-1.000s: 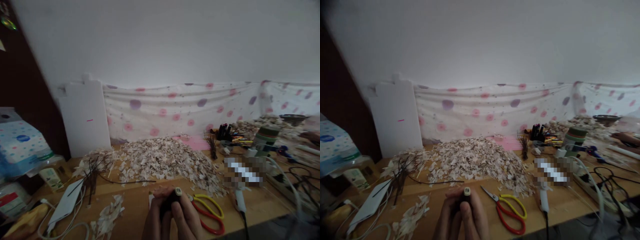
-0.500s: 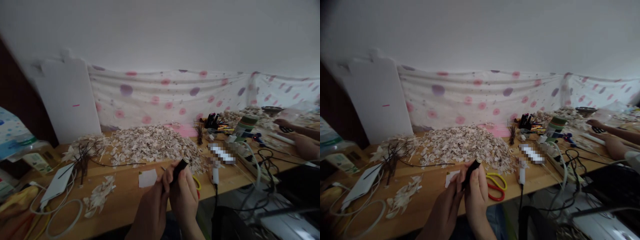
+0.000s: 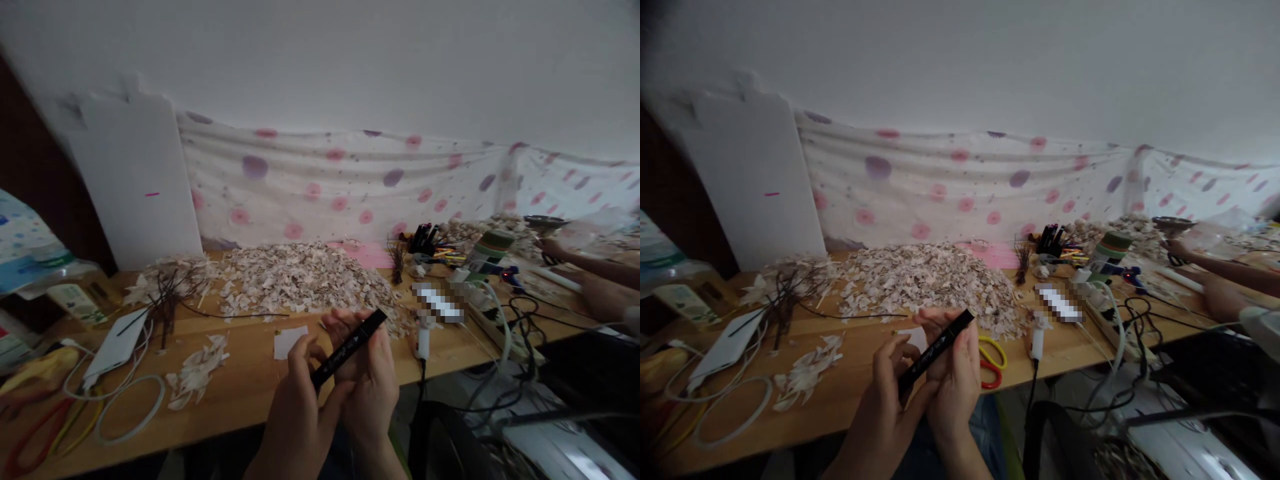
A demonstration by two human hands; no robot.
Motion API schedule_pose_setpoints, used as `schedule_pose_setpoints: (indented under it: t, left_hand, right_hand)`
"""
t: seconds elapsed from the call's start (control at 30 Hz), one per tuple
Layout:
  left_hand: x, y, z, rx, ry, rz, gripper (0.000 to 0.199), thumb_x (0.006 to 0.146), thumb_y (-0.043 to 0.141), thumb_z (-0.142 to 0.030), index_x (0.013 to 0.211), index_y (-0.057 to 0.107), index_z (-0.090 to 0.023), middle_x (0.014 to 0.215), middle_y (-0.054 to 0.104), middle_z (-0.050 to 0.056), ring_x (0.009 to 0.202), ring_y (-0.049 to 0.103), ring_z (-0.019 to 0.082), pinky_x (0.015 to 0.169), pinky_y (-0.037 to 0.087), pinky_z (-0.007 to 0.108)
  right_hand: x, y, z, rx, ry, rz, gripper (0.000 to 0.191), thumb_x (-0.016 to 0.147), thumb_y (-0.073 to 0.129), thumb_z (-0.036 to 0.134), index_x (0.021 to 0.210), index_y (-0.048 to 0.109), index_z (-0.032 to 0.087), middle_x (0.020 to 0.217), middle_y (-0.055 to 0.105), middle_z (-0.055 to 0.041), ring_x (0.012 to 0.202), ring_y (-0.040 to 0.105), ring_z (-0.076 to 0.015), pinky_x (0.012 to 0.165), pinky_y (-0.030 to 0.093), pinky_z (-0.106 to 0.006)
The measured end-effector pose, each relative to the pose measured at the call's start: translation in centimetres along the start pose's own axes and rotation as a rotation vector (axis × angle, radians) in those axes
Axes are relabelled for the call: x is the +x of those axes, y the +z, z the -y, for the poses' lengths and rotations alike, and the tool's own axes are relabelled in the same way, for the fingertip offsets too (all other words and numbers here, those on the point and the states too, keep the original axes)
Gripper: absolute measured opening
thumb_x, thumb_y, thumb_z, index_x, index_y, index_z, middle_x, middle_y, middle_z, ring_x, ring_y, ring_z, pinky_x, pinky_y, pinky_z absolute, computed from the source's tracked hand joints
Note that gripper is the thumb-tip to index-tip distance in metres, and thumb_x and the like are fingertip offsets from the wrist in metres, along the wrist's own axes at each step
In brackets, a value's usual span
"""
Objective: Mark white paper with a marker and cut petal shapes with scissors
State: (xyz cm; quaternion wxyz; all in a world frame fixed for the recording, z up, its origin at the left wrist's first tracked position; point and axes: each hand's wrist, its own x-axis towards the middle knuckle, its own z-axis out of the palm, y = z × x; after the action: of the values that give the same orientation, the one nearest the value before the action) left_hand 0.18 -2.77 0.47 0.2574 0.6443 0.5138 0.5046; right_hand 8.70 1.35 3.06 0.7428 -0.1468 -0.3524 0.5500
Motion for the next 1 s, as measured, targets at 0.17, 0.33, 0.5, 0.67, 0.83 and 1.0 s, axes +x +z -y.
schedule_pose_setpoints:
  t: [0.17, 0.33, 0.5, 0.67, 0.83, 1.0]
  left_hand:
    - [-0.2, 0.2, 0.1, -0.08, 0.033, -0.061, 0.054, 0.093, 0.051, -0.022, 0.137, 0.02, -0.025, 0.116, 0.059, 0.011, 0.1, 0.067, 0.019, 0.079, 0.057, 0.032]
    - [-0.3, 0.5, 0.7, -0.003, 0.057, -0.066, 0.049, 0.094, 0.045, -0.016, 0.136, 0.023, -0.023, 0.121, 0.06, 0.015, 0.106, 0.067, 0.022, 0.082, 0.057, 0.034]
    - [0.1, -1.3, 5.5, 0.26, -0.032, -0.03, 0.055, 0.094, 0.038, -0.014, 0.145, 0.016, -0.02, 0.106, 0.065, 0.011, 0.093, 0.071, 0.022, 0.079, 0.057, 0.036]
    - [1.8, -5.0, 12.6, 0.613, -0.147, -0.13, 0.058, 0.089, 0.036, -0.006, 0.144, 0.022, -0.016, 0.104, 0.063, 0.012, 0.095, 0.069, 0.024, 0.081, 0.056, 0.04]
    - [3.9, -6.1, 15.9, 0.786, -0.122, -0.056, 0.063, 0.083, 0.034, 0.002, 0.144, 0.026, -0.014, 0.122, 0.056, 0.017, 0.119, 0.056, 0.029, 0.097, 0.048, 0.052]
    - [5.7, -6.3, 15.7, 0.886, -0.081, 0.108, 0.059, 0.082, 0.032, 0.005, 0.138, 0.043, -0.009, 0.132, 0.053, 0.021, 0.123, 0.051, 0.033, 0.099, 0.043, 0.056]
  right_hand:
    - [-0.1, -0.4, -0.3, 0.009, -0.005, 0.018, 0.021, 0.099, 0.052, 0.042, 0.107, 0.064, 0.028, 0.113, 0.074, -0.0034, 0.115, 0.064, -0.0233, 0.108, 0.041, -0.05]
    - [0.2, -0.6, -1.3, -0.203, 0.018, 0.02, 0.023, 0.089, 0.065, 0.042, 0.076, 0.066, 0.023, 0.084, 0.072, -0.0013, 0.083, 0.068, -0.0208, 0.079, 0.054, -0.034]
    - [1.8, -4.4, -2.2, -0.544, -0.131, -0.129, 0.038, 0.092, 0.058, 0.04, 0.06, 0.065, 0.02, 0.065, 0.059, -0.0007, 0.063, 0.053, -0.015, 0.058, 0.043, -0.024]
    - [2.4, -8.6, -4.0, -0.636, 0.021, -0.231, 0.046, 0.095, 0.046, 0.056, 0.079, 0.071, 0.022, 0.047, 0.052, 0.0021, 0.042, 0.047, -0.0159, 0.043, 0.036, -0.026]
    - [2.5, -8.9, -6.9, -0.69, 0.257, -0.16, 0.025, 0.079, 0.076, 0.044, 0.079, 0.065, 0.022, 0.056, 0.059, 0.0039, 0.049, 0.052, -0.0133, 0.047, 0.037, -0.023]
    - [2.7, -8.8, -8.2, -0.715, 0.435, -0.226, 0.031, 0.076, 0.08, 0.038, 0.069, 0.053, 0.022, 0.058, 0.053, 0.0069, 0.048, 0.048, -0.0095, 0.046, 0.037, -0.02]
